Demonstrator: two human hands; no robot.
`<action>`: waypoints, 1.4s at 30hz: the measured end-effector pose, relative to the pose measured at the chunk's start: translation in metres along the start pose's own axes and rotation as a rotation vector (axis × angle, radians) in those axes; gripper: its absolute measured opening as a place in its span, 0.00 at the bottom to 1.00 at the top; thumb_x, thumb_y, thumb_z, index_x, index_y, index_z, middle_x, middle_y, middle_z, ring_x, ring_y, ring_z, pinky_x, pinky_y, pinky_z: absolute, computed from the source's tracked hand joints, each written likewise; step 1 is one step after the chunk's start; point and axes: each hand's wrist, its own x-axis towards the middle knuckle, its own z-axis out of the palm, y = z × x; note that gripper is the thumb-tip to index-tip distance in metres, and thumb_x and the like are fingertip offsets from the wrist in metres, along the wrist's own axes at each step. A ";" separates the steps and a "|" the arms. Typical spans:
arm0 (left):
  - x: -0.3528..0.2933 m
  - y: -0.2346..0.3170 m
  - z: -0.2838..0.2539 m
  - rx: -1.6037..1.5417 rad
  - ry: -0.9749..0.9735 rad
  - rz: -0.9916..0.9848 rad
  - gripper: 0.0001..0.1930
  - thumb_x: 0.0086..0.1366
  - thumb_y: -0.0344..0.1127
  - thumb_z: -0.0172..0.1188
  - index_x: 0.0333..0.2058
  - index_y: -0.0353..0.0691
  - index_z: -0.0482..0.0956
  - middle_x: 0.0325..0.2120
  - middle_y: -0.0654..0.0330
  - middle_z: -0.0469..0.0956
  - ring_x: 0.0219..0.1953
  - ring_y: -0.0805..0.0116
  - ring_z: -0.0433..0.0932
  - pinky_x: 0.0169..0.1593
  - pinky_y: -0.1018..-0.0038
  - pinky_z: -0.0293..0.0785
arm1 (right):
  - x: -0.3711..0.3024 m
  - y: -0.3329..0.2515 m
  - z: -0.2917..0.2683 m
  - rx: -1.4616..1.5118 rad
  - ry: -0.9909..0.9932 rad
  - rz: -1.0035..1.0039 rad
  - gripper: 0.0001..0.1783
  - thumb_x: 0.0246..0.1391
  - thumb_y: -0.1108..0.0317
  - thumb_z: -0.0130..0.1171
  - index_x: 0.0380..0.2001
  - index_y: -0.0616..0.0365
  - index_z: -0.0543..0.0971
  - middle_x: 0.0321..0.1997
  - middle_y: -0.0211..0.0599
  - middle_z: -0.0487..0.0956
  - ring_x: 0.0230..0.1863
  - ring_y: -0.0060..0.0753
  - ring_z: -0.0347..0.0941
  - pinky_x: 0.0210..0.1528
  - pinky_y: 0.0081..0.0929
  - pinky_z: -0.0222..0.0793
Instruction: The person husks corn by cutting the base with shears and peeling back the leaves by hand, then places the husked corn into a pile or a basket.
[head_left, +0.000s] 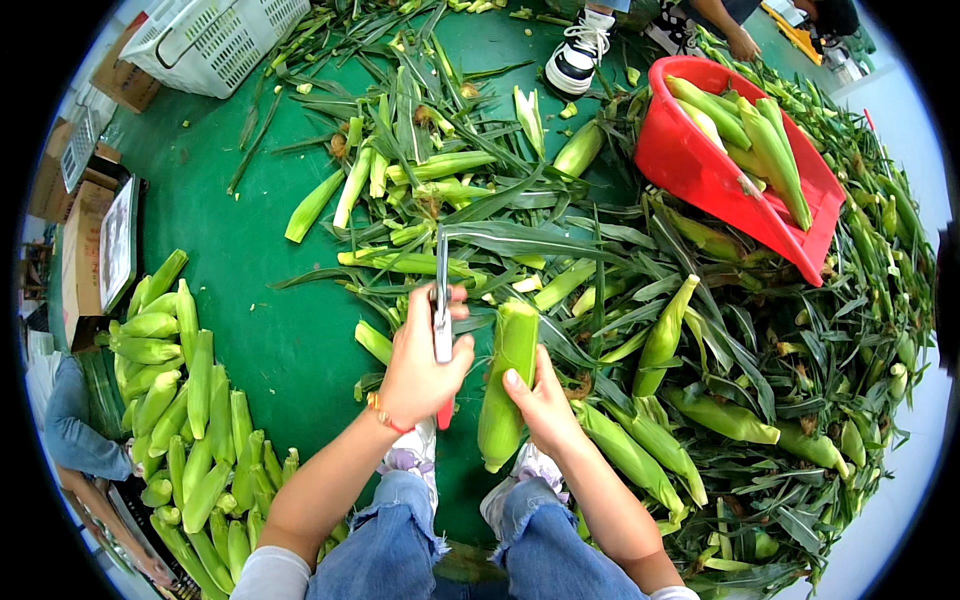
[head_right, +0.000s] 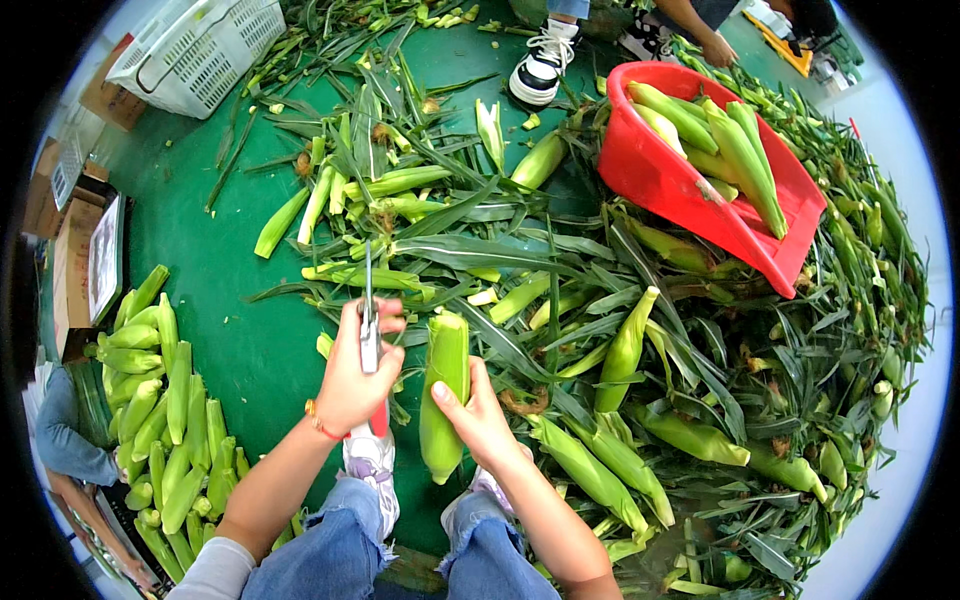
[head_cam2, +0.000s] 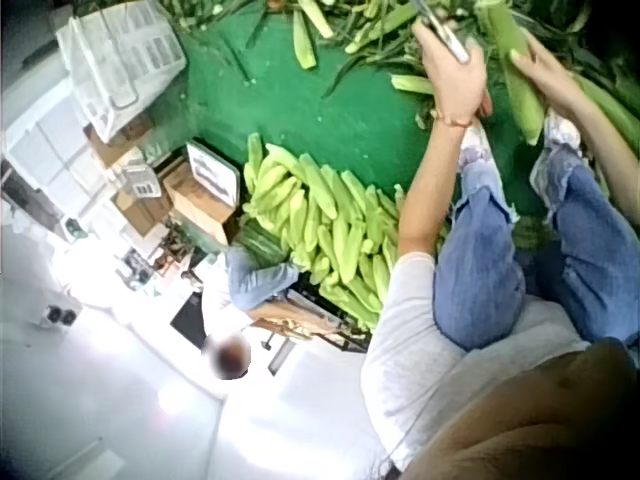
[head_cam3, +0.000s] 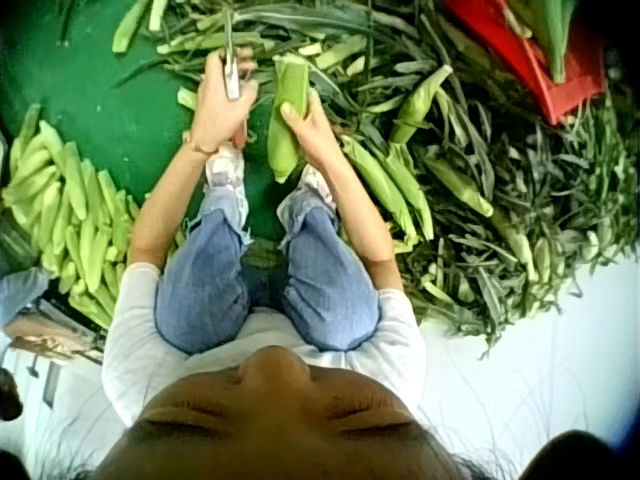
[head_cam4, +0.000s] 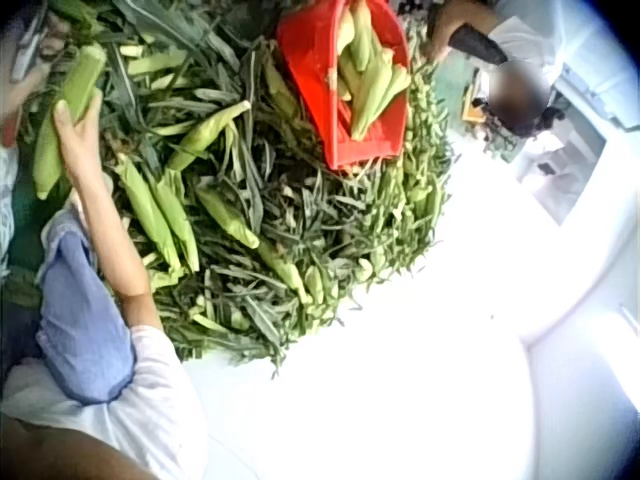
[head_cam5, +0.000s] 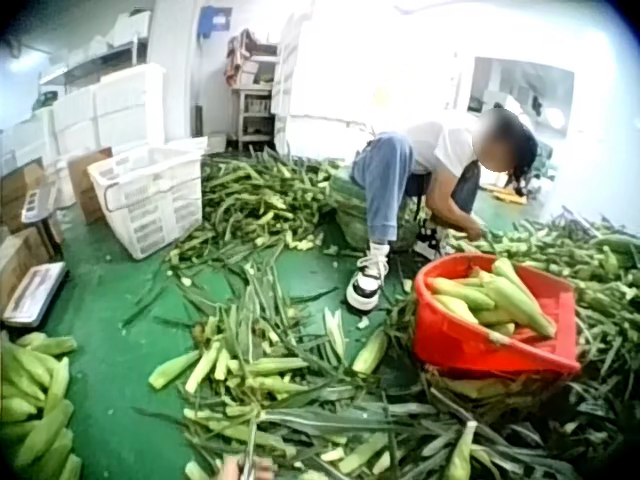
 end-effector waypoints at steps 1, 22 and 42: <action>-0.007 0.002 -0.001 -0.069 -0.046 -0.040 0.22 0.53 0.20 0.52 0.48 0.35 0.61 0.47 0.53 0.71 0.43 0.69 0.75 0.43 0.77 0.73 | 0.000 0.002 -0.003 -0.096 0.004 -0.048 0.30 0.56 0.57 0.58 0.54 0.59 0.58 0.46 0.37 0.70 0.47 0.25 0.67 0.49 0.26 0.65; 0.009 -0.033 0.006 -0.338 -0.231 -0.272 0.26 0.53 0.37 0.68 0.46 0.38 0.64 0.37 0.62 0.72 0.37 0.77 0.70 0.40 0.78 0.71 | 0.008 -0.009 0.012 0.241 -0.016 0.286 0.29 0.57 0.42 0.45 0.44 0.59 0.68 0.34 0.40 0.74 0.33 0.36 0.74 0.39 0.35 0.72; -0.087 -0.010 0.028 -1.053 -0.648 -1.160 0.32 0.60 0.29 0.51 0.62 0.39 0.49 0.49 0.57 0.68 0.56 0.56 0.67 0.58 0.52 0.64 | -0.006 -0.065 -0.055 0.609 0.559 -0.628 0.26 0.57 0.39 0.36 0.39 0.51 0.67 0.33 0.35 0.72 0.34 0.33 0.69 0.42 0.41 0.67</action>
